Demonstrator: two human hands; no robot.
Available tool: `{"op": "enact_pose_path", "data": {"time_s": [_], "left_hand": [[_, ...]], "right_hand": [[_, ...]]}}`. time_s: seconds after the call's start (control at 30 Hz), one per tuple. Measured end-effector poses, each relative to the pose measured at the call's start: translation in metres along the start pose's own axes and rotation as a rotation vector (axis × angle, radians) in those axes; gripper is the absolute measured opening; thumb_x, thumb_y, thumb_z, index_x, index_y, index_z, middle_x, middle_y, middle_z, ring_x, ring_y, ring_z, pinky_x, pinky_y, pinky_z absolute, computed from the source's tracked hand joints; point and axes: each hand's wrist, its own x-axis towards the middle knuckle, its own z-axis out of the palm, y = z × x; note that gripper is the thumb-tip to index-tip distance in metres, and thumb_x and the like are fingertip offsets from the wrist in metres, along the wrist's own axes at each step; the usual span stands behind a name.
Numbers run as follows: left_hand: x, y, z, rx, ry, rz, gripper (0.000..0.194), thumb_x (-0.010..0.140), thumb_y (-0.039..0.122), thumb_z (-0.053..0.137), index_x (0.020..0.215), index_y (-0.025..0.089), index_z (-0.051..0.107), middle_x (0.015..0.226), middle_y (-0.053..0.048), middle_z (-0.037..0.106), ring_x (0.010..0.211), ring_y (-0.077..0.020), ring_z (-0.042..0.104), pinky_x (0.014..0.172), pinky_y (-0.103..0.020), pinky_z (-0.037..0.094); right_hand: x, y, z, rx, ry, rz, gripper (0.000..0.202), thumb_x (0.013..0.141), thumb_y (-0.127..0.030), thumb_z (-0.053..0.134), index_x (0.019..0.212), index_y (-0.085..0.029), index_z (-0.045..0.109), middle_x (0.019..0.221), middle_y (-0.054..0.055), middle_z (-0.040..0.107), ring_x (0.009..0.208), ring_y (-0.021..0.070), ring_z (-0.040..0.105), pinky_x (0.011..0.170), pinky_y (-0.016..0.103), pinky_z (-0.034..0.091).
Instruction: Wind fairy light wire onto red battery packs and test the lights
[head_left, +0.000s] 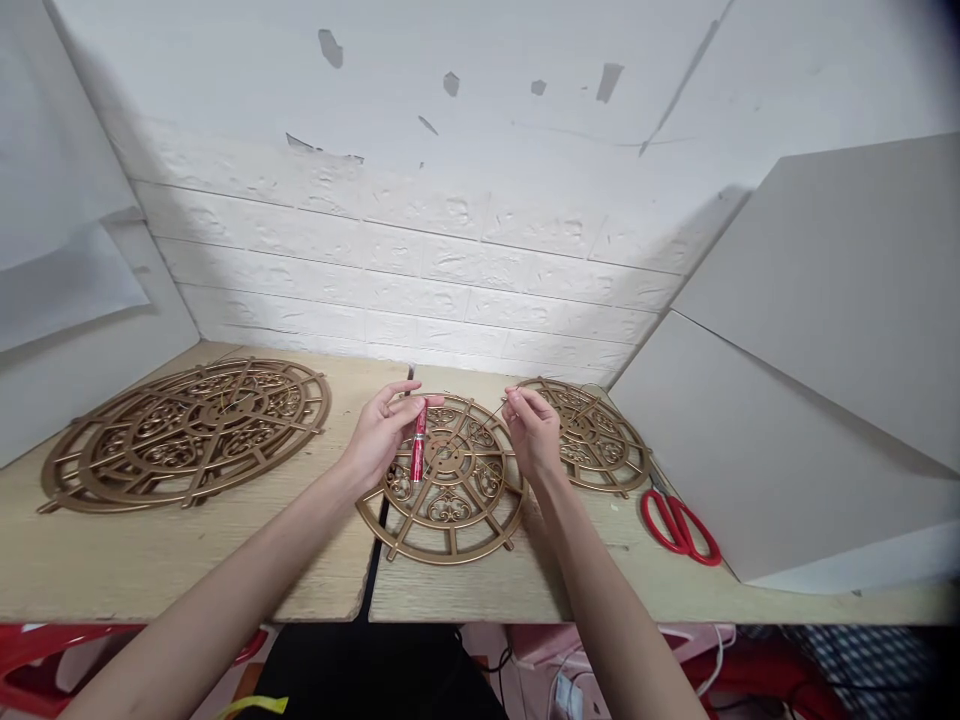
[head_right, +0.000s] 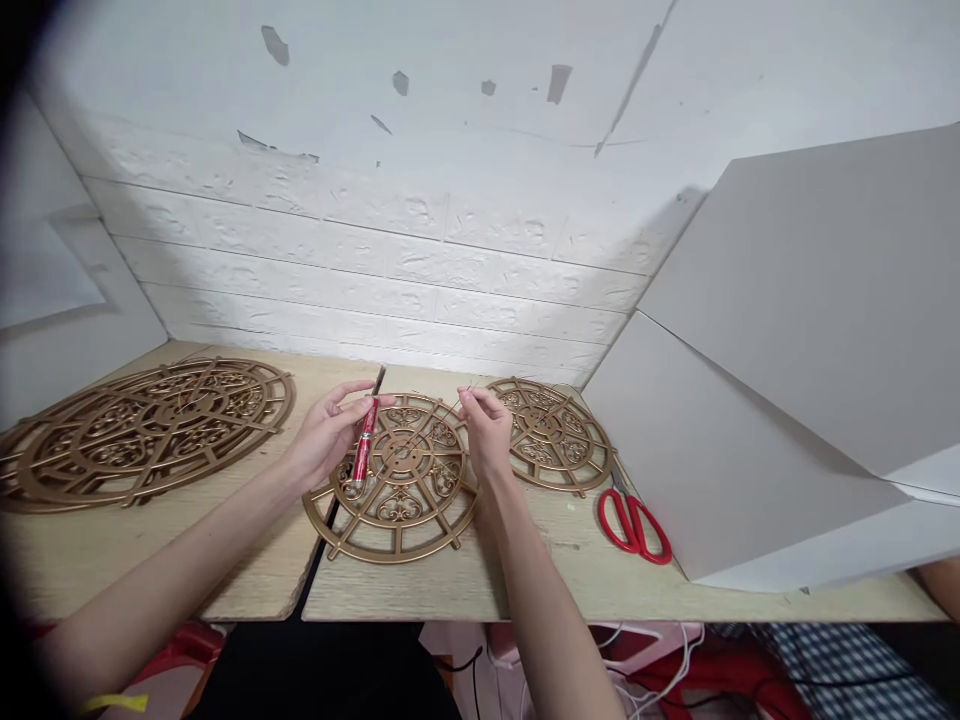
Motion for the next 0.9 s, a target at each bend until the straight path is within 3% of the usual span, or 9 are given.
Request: {"op": "enact_pose_path", "data": {"time_s": [0.1,0.3,0.43,0.57,0.8,0.9], "left_hand": [[-0.001,-0.001,0.002,0.026,-0.017,-0.049,0.042,0.066,0.028,0.076,0.101,0.015,0.057,0.088,-0.01,0.072,0.059,-0.0111,0.061,0.059,-0.024,0.049],[0.0,-0.007,0.001,0.097,-0.053,-0.072,0.033,0.063,0.033,0.077,0.086,0.013,0.063,0.086,-0.011,0.072,0.072,-0.0167,0.066,0.062,-0.027,0.052],[-0.001,-0.011,0.001,0.248,-0.063,0.057,0.031,0.066,0.035,0.075,0.088,0.015,0.065,0.086,-0.009,0.072,0.076,-0.0182,0.067,0.066,-0.028,0.052],[-0.004,-0.013,0.002,0.427,-0.095,0.238,0.026,0.068,0.031,0.073,0.088,0.015,0.067,0.086,-0.007,0.071,0.078,-0.0177,0.066,0.069,-0.027,0.052],[-0.007,-0.011,0.003,0.482,-0.143,0.251,0.039,0.068,0.03,0.073,0.104,0.016,0.065,0.084,-0.006,0.069,0.078,-0.0177,0.065,0.065,-0.027,0.052],[-0.007,-0.011,0.002,0.497,-0.178,0.254,0.041,0.069,0.031,0.072,0.107,0.017,0.064,0.086,-0.006,0.068,0.08,-0.018,0.064,0.065,-0.026,0.052]], "right_hand": [[0.0,-0.003,0.002,0.01,-0.014,0.017,0.021,0.06,-0.034,0.077,0.072,-0.019,0.067,0.08,0.002,0.062,0.058,0.0088,0.045,0.054,0.025,0.041],[-0.009,-0.006,0.008,0.005,-0.185,0.161,0.021,0.064,-0.034,0.076,0.078,-0.02,0.07,0.067,0.0,0.061,0.048,0.0069,0.043,0.043,0.022,0.033],[-0.017,-0.001,0.014,-0.059,-0.333,0.232,0.021,0.066,-0.038,0.075,0.077,-0.02,0.071,0.064,0.0,0.062,0.042,0.0056,0.038,0.037,0.021,0.022],[-0.023,0.004,0.018,-0.108,-0.471,0.288,0.025,0.068,-0.042,0.073,0.079,-0.019,0.07,0.065,0.0,0.064,0.039,0.0063,0.04,0.036,0.021,0.022],[-0.023,0.006,0.016,-0.12,-0.444,0.269,0.025,0.067,-0.04,0.075,0.071,-0.016,0.069,0.042,-0.007,0.039,0.04,0.005,0.027,0.039,0.021,0.017],[-0.022,0.004,0.015,-0.154,-0.452,0.267,0.026,0.066,-0.04,0.075,0.07,-0.015,0.069,0.043,-0.007,0.037,0.042,0.0047,0.025,0.041,0.021,0.016]]}}
